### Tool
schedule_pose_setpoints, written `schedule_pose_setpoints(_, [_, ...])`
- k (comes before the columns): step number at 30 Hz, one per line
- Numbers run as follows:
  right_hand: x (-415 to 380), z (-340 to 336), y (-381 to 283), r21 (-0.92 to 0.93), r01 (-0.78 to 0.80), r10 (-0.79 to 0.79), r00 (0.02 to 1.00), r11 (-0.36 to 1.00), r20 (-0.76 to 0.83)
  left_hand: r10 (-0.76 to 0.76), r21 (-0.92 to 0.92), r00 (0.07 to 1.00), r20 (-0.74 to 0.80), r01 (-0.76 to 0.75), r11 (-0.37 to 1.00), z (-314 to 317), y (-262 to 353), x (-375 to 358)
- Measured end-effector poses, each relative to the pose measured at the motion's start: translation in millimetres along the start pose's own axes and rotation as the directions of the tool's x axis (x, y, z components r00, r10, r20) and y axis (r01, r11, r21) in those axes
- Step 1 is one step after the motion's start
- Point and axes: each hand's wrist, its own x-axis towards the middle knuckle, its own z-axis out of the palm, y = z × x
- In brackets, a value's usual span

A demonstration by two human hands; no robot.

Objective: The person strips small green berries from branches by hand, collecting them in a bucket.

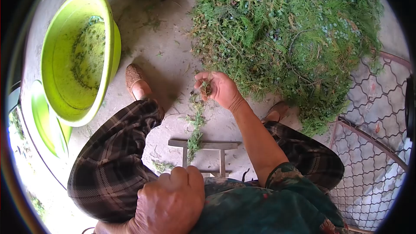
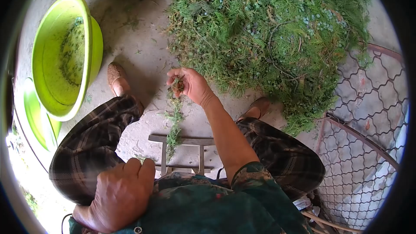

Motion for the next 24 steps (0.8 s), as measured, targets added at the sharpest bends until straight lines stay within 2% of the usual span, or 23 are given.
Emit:
schedule_pose_setpoints(1, [-1,3,0,-0.001,0.001,-0.001,1.000,1.000,0.002,-0.001,0.001,1.000,-0.002,0.001,1.000,-2,1,1])
schedule_pose_setpoints(3, [-6,11,1,-0.041,0.034,-0.036,0.998,0.999,-0.055,0.018,-0.045,0.989,0.146,-0.012,0.999,-8,4,3])
schedule_pose_setpoints(7, [-16,34,-4,-0.156,0.040,-0.053,0.996,0.987,-0.077,0.052,-0.051,0.995,0.085,-0.048,0.998,-7,6,-1])
schedule_pose_setpoints(9, [-26,45,-13,-0.225,-0.062,0.064,0.998,0.972,0.005,0.059,-0.036,0.996,0.073,-0.057,0.998,-8,8,-2])
schedule_pose_setpoints(11, [-33,59,-19,-0.263,-0.045,0.039,0.999,0.964,-0.027,0.079,-0.037,0.995,0.066,-0.077,0.996,-5,9,-3])
schedule_pose_setpoints(13, [-40,61,-24,-0.309,-0.141,0.162,0.986,0.941,0.043,0.100,-0.043,0.993,0.064,-0.098,0.994,-6,11,-4])
schedule_pose_setpoints(14, [-38,54,-20,-0.312,-0.140,0.160,0.986,0.940,0.041,0.096,0.014,0.991,0.098,-0.098,0.995,-7,13,-4])
schedule_pose_setpoints(16, [-35,41,-8,-0.557,-0.254,0.102,0.952,0.791,-0.290,0.097,0.069,0.987,0.128,-0.107,0.992,-7,18,-7])
schedule_pose_setpoints(17, [-38,38,-8,-0.559,-0.250,0.096,0.952,0.790,-0.290,0.099,0.058,0.986,0.135,-0.108,0.992,-6,18,-8])
schedule_pose_setpoints(19, [-42,33,-5,-0.244,-0.138,0.120,0.989,0.960,-0.085,0.091,0.041,0.985,0.147,-0.098,0.994,-4,17,-8])
schedule_pose_setpoints(22, [-43,37,-5,-0.147,-0.095,0.090,0.995,0.985,-0.039,0.109,0.042,0.989,0.098,-0.114,0.993,-3,17,-8])
schedule_pose_setpoints(24, [-42,36,-7,-0.156,-0.097,0.098,0.995,0.983,-0.006,0.095,0.050,0.988,0.118,-0.102,0.994,-5,16,-8])
